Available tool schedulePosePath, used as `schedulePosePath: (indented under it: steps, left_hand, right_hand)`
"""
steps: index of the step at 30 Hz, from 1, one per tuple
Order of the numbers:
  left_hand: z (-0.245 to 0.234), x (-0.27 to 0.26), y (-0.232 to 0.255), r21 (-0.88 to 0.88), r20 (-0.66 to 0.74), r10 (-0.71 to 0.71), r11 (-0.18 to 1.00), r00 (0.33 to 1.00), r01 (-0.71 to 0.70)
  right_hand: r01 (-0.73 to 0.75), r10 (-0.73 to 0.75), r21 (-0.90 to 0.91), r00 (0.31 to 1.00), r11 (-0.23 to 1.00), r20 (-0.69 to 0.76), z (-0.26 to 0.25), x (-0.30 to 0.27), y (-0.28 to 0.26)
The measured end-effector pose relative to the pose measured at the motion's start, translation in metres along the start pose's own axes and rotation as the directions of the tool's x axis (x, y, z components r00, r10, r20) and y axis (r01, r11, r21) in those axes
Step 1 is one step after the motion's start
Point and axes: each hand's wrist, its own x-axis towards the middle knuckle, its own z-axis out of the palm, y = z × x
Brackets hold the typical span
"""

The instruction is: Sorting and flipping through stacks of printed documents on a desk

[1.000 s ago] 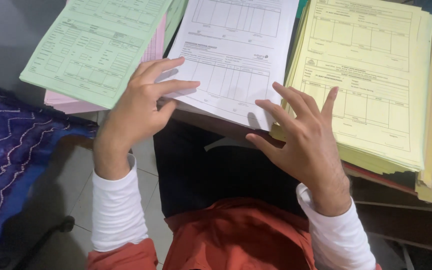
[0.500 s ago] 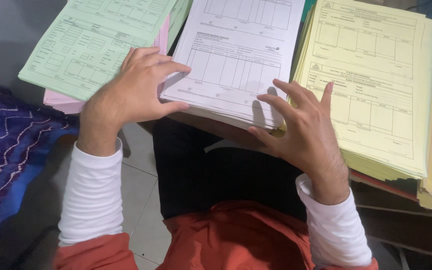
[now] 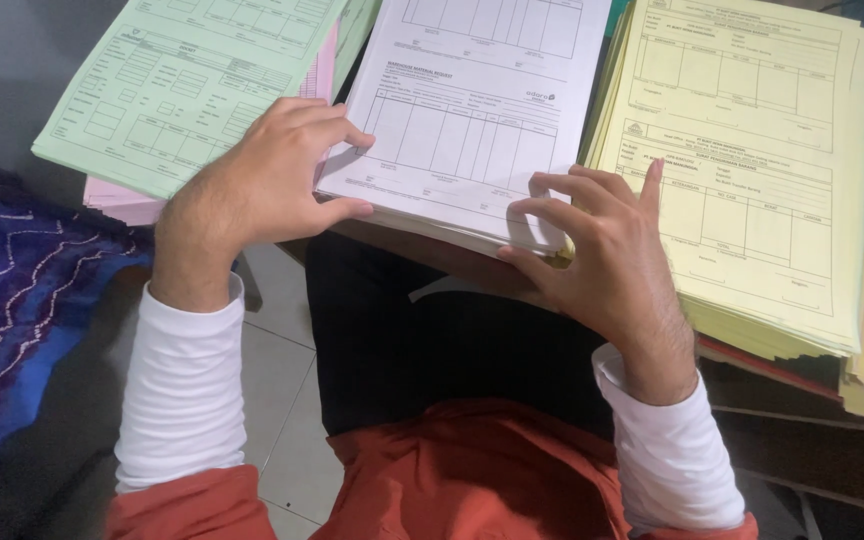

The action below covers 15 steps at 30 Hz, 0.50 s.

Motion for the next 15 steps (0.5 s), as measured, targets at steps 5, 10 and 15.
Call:
schedulePosePath:
  steps: [5,10,15]
  left_hand:
    - [-0.004,-0.002,0.017,0.015,0.023,-0.07,0.997,0.997,0.07]
    - [0.02,0.005,0.037,0.09,-0.164,0.198,0.979,0.966,-0.185]
    - [0.047,0.005,0.061,0.139,-0.258,0.308,0.95,0.916,-0.28]
  right_hand:
    - [0.001,-0.001,-0.004,1.0,1.0,-0.003,-0.001,0.0,-0.002]
    - [-0.009,0.009,-0.001,1.0,1.0,-0.014,0.001,-0.001,-0.003]
    - [0.027,-0.027,0.018,1.0,0.999,0.0,0.0,0.001,-0.008]
